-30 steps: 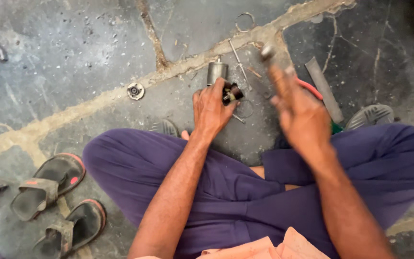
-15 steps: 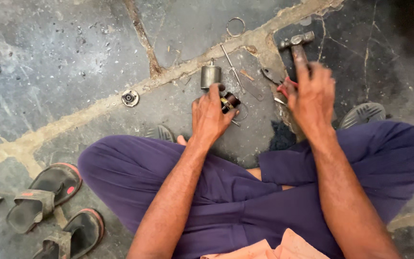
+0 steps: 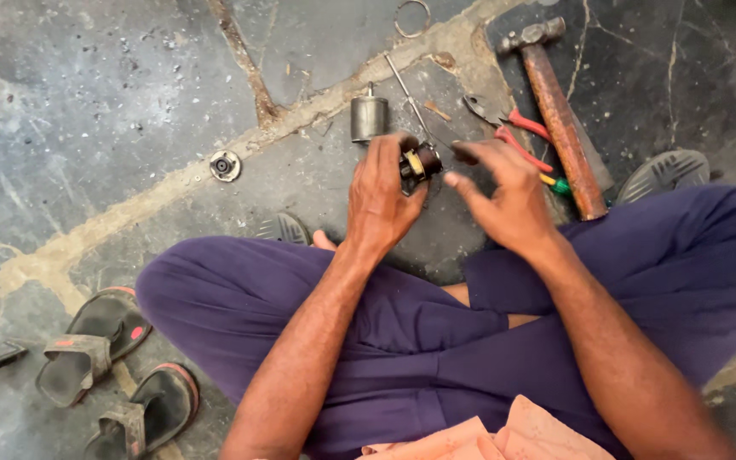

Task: The person sits on the floor and uses pliers to remove a metal ring from a cylindrical mechanical component. They then use a hammer to tap the component and continue to manipulate the parts with their hands and tools.

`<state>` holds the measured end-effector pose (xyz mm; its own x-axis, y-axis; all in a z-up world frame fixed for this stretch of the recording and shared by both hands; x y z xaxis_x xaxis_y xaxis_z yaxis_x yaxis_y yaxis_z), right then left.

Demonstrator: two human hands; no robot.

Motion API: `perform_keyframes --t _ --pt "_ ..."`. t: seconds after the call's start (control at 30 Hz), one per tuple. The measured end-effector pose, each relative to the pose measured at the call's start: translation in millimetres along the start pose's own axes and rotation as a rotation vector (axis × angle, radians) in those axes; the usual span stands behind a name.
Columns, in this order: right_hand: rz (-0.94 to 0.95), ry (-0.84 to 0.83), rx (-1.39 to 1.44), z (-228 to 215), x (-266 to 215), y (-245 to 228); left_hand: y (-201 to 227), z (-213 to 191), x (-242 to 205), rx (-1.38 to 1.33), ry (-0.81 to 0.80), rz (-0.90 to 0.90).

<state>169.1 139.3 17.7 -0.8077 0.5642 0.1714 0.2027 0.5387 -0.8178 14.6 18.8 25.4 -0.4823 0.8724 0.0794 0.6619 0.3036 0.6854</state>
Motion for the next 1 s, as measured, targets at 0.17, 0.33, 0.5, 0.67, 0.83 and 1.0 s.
perform_keyframes --t 0.17,0.33,0.5,0.67,0.83,1.0 --pt "0.059 0.016 0.041 4 1 -9 11 -3 1 -0.125 -0.010 0.054" --pt "-0.007 0.023 -0.073 -1 9 -9 10 -4 4 -0.112 -0.011 0.113" --pt "-0.111 -0.063 -0.307 -3 10 -11 5 -5 8 -0.059 -0.036 0.199" --pt "-0.089 -0.030 -0.302 -12 11 -9 6 -9 10 -0.066 -0.105 0.251" --pt "0.059 0.085 -0.084 -23 8 16 5 -4 8 -0.263 -0.191 0.196" --pt "0.191 0.225 -0.130 -42 9 55 -9 8 7 -0.698 -0.143 -0.031"
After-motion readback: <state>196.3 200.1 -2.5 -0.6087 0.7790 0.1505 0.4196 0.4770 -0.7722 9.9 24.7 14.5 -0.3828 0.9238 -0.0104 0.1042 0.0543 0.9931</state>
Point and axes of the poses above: each hand's wrist, its own x-axis towards the middle knuckle, its own z-axis out of the palm, y = z × x, the point moved 2 cm from there along x, towards the middle knuckle, and after that the axes turned 4 degrees about -y, right-handed, at the moved point
